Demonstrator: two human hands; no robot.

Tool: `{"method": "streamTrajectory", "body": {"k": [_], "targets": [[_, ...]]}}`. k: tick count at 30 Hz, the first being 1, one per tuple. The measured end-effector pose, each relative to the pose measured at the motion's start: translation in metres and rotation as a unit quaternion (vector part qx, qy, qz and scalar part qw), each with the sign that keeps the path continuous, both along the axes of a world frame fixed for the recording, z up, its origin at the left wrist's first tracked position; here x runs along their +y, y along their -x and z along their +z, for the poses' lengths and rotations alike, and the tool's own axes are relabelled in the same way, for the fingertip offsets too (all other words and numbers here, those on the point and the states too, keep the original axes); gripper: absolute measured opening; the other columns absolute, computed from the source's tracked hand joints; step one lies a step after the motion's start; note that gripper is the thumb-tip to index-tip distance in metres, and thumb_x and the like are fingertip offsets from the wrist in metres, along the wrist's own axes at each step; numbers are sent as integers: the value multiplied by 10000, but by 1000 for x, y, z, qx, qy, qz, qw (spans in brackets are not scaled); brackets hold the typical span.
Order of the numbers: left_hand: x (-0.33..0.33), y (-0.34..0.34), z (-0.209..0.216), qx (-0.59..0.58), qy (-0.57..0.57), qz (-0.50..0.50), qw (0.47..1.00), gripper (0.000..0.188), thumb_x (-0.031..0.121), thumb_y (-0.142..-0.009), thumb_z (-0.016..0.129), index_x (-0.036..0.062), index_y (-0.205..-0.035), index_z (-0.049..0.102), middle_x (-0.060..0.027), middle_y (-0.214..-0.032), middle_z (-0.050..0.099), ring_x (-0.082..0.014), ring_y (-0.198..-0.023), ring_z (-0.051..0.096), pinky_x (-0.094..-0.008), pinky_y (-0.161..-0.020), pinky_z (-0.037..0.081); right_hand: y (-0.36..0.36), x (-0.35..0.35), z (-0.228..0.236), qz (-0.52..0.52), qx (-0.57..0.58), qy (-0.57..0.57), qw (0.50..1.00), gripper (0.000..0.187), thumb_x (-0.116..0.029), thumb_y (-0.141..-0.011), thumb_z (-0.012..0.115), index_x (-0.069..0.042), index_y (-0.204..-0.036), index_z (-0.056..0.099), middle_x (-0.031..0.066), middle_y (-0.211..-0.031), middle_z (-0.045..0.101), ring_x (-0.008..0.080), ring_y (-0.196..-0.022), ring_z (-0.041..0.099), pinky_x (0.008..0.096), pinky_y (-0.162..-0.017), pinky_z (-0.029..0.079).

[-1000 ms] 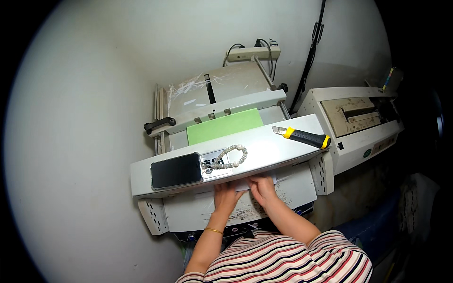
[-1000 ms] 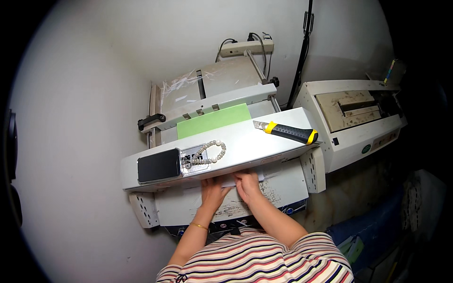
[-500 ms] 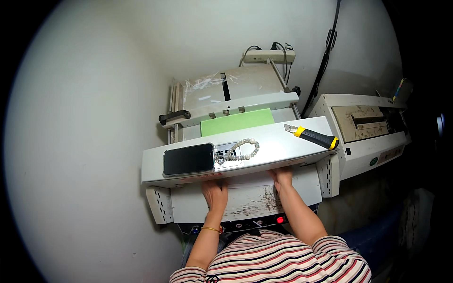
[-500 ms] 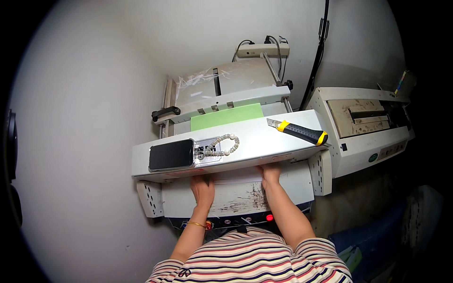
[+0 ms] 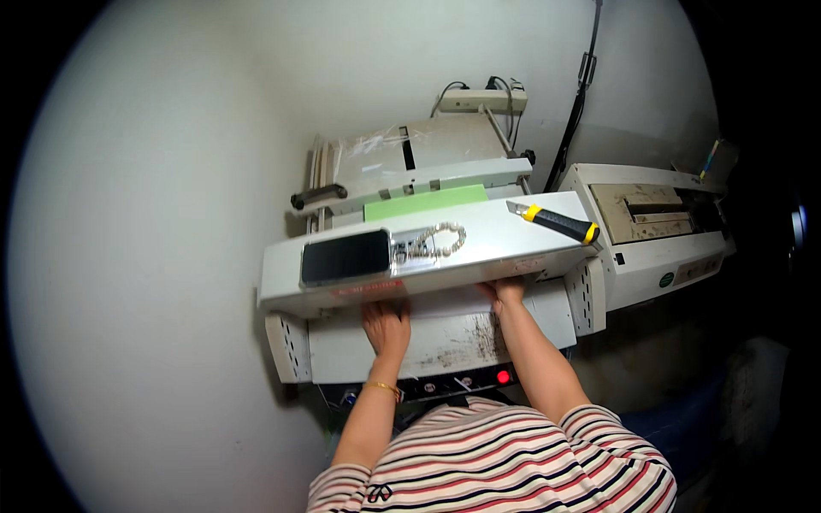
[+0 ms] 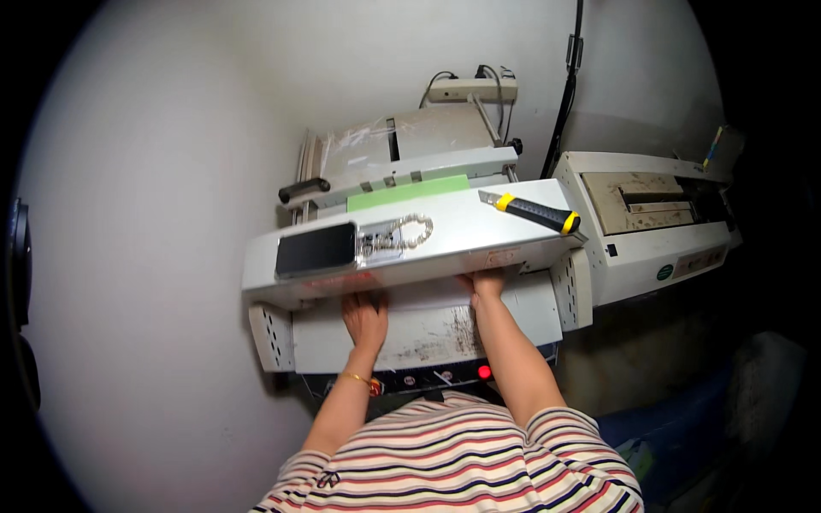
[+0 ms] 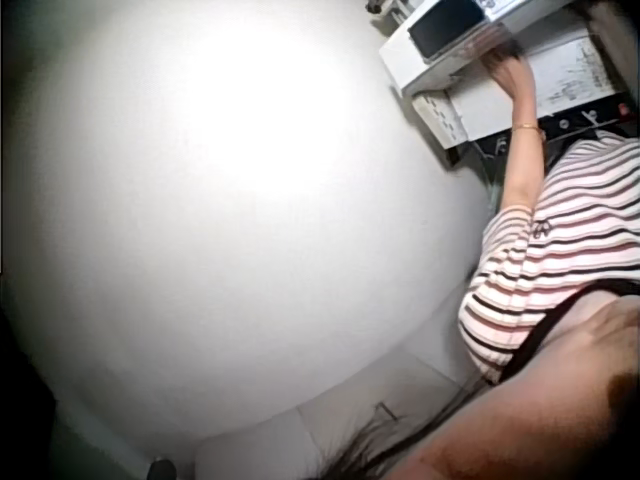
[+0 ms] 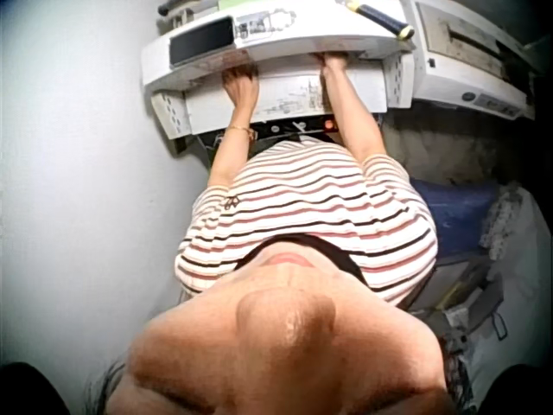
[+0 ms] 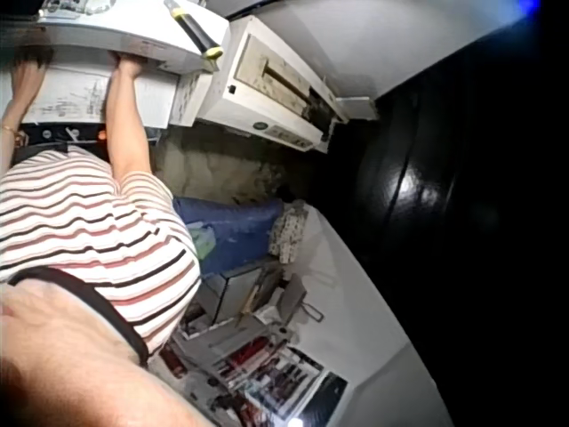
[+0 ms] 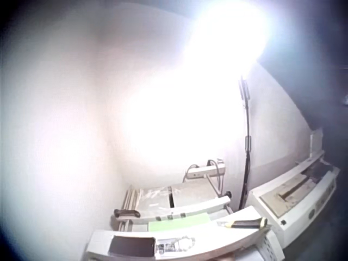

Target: The person loads stacks of white paper with green covers into a paper cutter, aligns them, and operates the machine to trim the edges. They repeatedly remove the trimmed stacks, place them aside, and reload new stacks for further cutting.

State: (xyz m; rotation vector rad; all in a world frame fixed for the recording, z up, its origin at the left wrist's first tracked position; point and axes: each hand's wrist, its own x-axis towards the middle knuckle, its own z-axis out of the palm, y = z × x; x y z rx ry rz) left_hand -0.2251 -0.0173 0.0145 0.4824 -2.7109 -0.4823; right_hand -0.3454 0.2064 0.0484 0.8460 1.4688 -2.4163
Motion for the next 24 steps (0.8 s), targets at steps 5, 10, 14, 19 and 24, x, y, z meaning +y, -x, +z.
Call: {"method": "streamTrajectory", "body": {"k": [5, 10, 14, 19, 24], "targets": [[-13, -40, 16, 46, 14, -15, 999, 685, 355, -886, 619, -60, -1377, 383, -269, -1404, 402, -418, -1342, 319, -494, -1131, 232, -26, 25, -14, 92, 63, 87, 990, 315, -92, -958, 555, 25, -1247, 507, 147, -1132, 607, 269, -1019, 632, 469, -879, 569], [-12, -156, 30, 104, -42, 36, 993, 625, 128, -840, 657, -31, -1383, 392, -210, -1376, 418, -391, -1325, 357, -475, -1114, 270, -139, 106, 11, 74, 205, -232, 948, 271, -129, -975, 564, 13, -1205, 562, 130, -1169, 605, 220, -1038, 626, 340, -858, 559], [-3, -223, -12, 25, -62, 169, 983, 656, 135, -848, 644, -31, -1414, 357, -205, -1422, 388, -383, -1350, 343, -457, -1124, 273, -198, 172, -46, 47, 211, -538, 815, 567, -188, -893, 697, -17, -1356, 420, 171, -1268, 455, 243, -1162, 491, 371, -948, 466], [5, -240, -21, -55, -31, 167, 984, 666, 138, -843, 646, -30, -1419, 357, -185, -1475, 361, -372, -1386, 311, -447, -1130, 275, -178, 209, -96, 182, 102, -511, 834, 955, -311, -759, 830, 91, -1425, 276, 257, -1425, 381, 319, -1314, 386, 377, -1118, 270], [9, -234, -12, -56, -52, 201, 977, 623, 96, -829, 630, 10, -1406, 412, -192, -1393, 436, -378, -1332, 366, -471, -1097, 316, -172, 236, -95, 252, 143, -398, 870, 943, -148, -725, 848, 78, -1426, 258, 206, -1388, 430, 263, -1269, 433, 353, -1083, 316]]}}
